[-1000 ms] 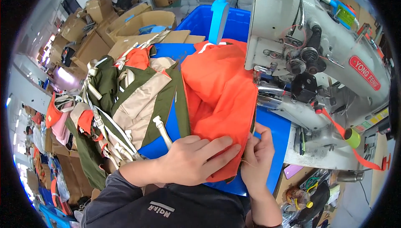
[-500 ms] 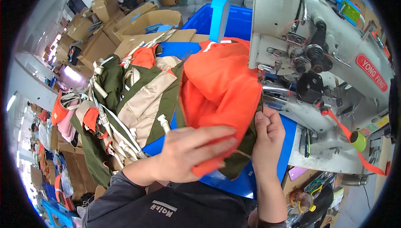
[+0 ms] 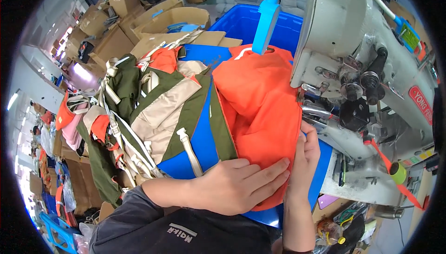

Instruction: Sewing together components of fabric bags using an industrial sewing machine.

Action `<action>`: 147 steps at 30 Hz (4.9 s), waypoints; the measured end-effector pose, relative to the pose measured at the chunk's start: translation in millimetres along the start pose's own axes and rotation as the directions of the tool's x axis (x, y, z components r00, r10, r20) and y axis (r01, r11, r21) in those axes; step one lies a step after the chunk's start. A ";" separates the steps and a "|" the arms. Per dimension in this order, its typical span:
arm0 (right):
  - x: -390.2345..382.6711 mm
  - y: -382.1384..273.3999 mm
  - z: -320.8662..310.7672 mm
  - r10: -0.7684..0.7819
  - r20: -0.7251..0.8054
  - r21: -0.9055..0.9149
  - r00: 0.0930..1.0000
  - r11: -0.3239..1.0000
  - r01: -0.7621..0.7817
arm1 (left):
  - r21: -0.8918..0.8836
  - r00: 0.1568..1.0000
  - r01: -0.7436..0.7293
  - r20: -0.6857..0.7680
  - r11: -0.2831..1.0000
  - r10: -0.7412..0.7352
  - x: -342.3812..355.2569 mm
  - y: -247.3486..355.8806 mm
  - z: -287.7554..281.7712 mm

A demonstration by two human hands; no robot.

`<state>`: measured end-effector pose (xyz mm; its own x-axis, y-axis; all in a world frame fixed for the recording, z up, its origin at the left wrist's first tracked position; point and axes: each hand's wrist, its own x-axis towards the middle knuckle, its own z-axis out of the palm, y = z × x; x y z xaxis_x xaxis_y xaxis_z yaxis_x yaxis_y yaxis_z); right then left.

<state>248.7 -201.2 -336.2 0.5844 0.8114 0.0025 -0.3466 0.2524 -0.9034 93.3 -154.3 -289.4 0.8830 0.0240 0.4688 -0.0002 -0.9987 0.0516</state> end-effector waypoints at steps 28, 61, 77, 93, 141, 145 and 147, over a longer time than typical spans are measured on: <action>-62.2 6.2 -13.0 -0.017 0.060 -0.262 0.998 0.965 0.032 | 0.040 0.984 0.100 -0.151 0.994 -0.093 -1.3 2.2 13.1; -65.6 -11.3 -10.8 0.007 0.083 -0.372 0.997 0.928 0.024 | -0.192 0.955 0.146 -0.229 0.970 -0.189 -10.3 -15.9 24.8; -25.5 -2.4 -6.5 -0.119 0.026 -0.336 0.993 0.934 0.121 | 0.173 0.979 -0.006 -0.201 0.985 0.041 -5.2 -13.3 38.5; -11.5 8.8 -13.5 -0.051 0.012 -0.179 0.999 0.982 0.052 | 0.240 0.980 0.011 -0.195 0.971 0.038 6.0 -22.9 47.4; -1.3 -2.5 -9.9 -0.111 0.081 -0.243 0.991 0.962 0.127 | 0.204 0.993 0.000 -0.116 0.979 0.025 39.7 -69.1 38.3; 2.9 -6.2 -11.6 -0.019 0.053 -0.256 0.998 0.966 0.032 | 0.175 0.992 0.046 -0.125 0.983 -0.024 42.1 -75.6 40.8; 6.2 -5.1 -11.3 -0.102 0.096 -0.280 0.990 0.952 0.126 | 0.176 0.990 0.057 -0.134 0.983 -0.034 42.5 -78.2 43.0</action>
<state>262.4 -203.4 -336.4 0.5438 0.8281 0.1361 -0.0511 0.1945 -0.9796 151.1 -77.1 -311.4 0.8117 0.0635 0.5807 0.1331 -0.9880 -0.0779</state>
